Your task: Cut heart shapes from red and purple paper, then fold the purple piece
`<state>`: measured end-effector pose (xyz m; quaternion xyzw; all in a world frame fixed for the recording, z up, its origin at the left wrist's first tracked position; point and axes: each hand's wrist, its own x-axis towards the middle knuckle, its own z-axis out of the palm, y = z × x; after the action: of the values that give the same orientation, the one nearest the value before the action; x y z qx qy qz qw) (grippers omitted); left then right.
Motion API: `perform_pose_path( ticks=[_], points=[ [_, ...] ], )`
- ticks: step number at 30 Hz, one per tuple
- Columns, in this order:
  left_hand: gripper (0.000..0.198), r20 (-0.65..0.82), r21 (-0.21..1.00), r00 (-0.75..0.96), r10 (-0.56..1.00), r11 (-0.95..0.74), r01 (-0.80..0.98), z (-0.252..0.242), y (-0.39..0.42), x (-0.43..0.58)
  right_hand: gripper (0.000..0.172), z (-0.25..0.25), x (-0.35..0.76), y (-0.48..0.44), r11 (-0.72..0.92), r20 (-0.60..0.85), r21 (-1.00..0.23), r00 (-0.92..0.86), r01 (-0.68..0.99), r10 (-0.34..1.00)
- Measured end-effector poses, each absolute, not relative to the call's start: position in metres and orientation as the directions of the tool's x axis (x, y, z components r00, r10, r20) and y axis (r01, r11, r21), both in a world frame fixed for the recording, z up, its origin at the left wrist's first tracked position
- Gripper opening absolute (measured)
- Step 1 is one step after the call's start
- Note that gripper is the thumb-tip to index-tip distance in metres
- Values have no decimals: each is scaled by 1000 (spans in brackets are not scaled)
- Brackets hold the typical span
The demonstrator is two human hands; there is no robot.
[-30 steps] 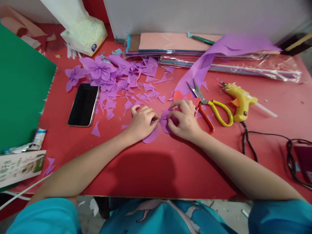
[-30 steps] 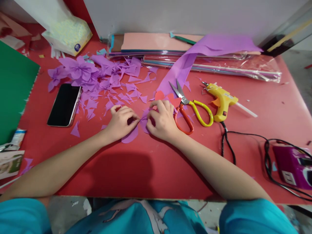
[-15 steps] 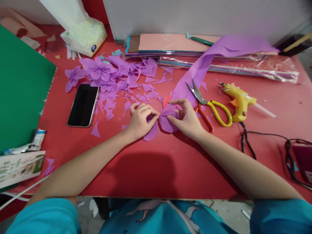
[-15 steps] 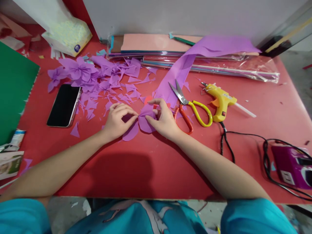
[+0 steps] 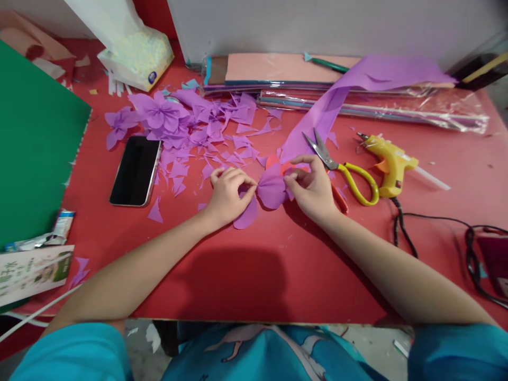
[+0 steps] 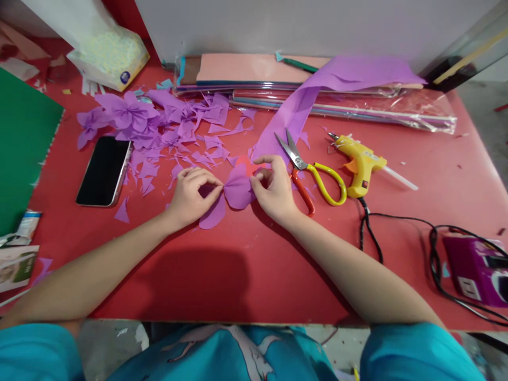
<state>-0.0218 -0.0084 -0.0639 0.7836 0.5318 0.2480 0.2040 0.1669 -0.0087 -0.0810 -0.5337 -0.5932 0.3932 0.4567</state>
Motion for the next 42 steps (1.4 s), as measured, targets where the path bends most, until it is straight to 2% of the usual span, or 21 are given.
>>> perform_pose_path(
  ticks=[3,6,9,13,25,34,42],
  points=[
    [10,137,575,326,935,-343,742,-64,-8,-22,21,-80,169,-9,251,284,-851,2,461,959],
    [10,107,565,345,932,-343,751,-64,-8,-21,11,-76,168,-12,389,419,-672,-110,630,901],
    [10,108,547,374,921,-369,751,-66,-8,-21,4,-74,166,-15,477,414,-529,-277,702,867],
    [10,130,516,409,903,-414,750,-70,-9,-22,8,-76,165,-16,523,381,-435,-376,733,845],
    [10,125,491,445,887,-445,749,-69,-8,-23,12,-79,170,-11,523,308,-401,-427,752,850],
    [11,120,494,454,883,-450,744,-70,-9,-23,13,-73,159,-19,611,376,-360,-490,705,786],
    [12,99,466,479,872,-466,752,-69,-7,-25,12,-76,158,-19,594,344,-386,-488,705,802]
  ],
)
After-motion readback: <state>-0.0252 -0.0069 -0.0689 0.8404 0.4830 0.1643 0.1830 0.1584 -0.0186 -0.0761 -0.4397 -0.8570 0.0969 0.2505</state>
